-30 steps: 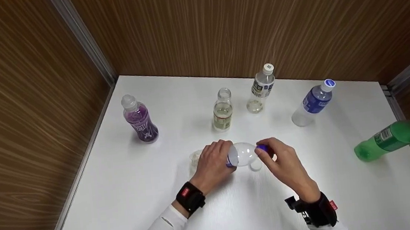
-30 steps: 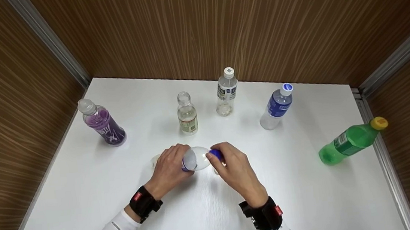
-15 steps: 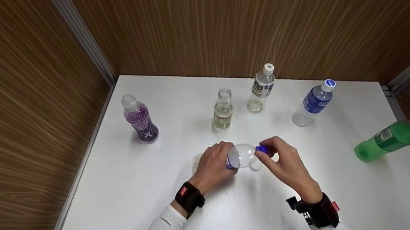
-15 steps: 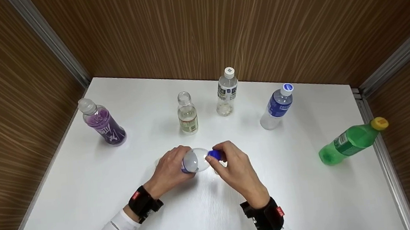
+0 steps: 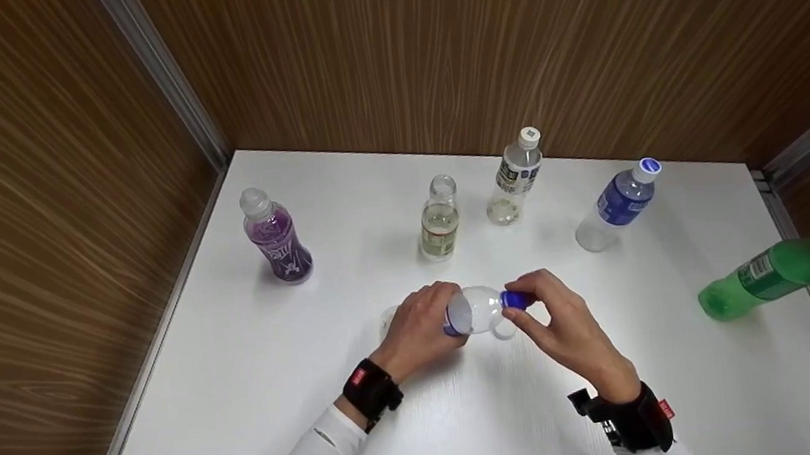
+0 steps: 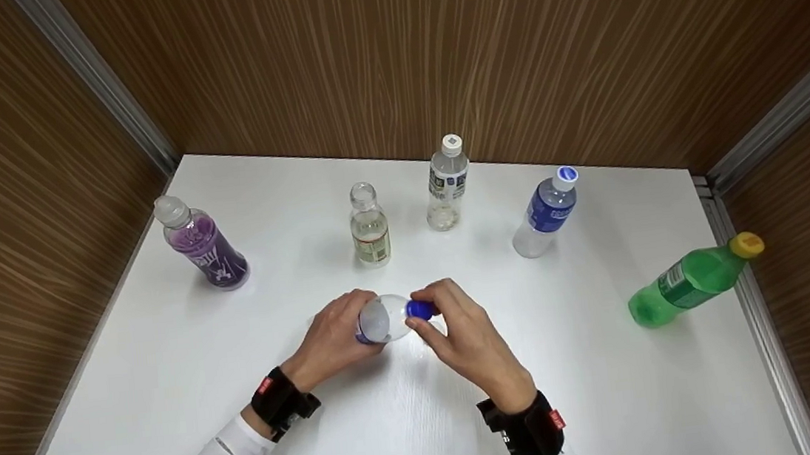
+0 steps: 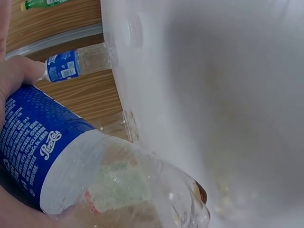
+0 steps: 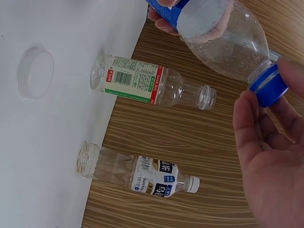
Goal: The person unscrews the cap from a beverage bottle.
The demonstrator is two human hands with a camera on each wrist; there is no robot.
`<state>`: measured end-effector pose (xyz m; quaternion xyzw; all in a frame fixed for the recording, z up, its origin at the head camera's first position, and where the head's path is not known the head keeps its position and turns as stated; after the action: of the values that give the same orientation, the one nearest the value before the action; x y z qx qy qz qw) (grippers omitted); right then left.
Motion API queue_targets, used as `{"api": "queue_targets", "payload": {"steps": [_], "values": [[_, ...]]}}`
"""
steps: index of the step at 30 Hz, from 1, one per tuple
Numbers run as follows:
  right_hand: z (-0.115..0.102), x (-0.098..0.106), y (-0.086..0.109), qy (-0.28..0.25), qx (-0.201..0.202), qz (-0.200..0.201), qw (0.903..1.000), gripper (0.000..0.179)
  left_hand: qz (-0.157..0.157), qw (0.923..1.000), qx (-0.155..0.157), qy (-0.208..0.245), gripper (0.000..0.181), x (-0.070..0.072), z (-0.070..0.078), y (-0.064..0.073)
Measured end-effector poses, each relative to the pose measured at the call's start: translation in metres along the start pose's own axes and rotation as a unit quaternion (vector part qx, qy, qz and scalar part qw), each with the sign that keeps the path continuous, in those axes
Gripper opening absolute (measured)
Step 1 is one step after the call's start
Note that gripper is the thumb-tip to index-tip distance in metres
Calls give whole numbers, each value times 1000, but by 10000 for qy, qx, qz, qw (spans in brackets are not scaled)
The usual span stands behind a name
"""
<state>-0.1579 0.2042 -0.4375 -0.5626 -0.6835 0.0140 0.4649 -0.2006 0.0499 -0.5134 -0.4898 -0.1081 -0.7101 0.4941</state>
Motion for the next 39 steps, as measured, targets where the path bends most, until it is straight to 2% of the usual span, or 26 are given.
{"api": "queue_targets", "payload": {"steps": [5,10,14,17,22,27,35,39], "values": [[8,-2,2,12,-255,95,9996,43,282,9989,2,-377,59,5,-1,0],[20,-1,5,182,-832,433,9954,43,671,9919,-65,-1076,62,12,-1,0],[24,0,6,279,-1166,670,9905,32,760,9882,-101,-1327,65,13,0,1],[23,0,5,244,-1240,730,9893,29,738,9881,-103,-1346,65,13,-1,2],[19,-1,4,185,-1111,739,9909,27,680,9893,-78,-1286,65,11,-2,2],[14,-1,3,124,-801,709,9942,27,645,9913,-44,-1149,65,11,-3,3],[5,-3,1,-368,-439,592,9966,33,592,9955,-4,-741,62,10,-5,3],[0,-3,-1,-336,-255,542,9976,36,599,9963,-1,-610,60,11,-6,4]]}}
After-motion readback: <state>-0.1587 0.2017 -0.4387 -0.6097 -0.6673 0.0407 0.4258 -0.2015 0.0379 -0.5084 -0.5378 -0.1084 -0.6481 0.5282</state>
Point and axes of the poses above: each hand's wrist, its own y-axis away from the middle knuckle, its own x-axis out of the back of the hand, z = x × y, the point moved 10 cm from there along -y, towards the middle knuckle, and after that the axes turned 3 degrees about x, right-handed, at the moved point
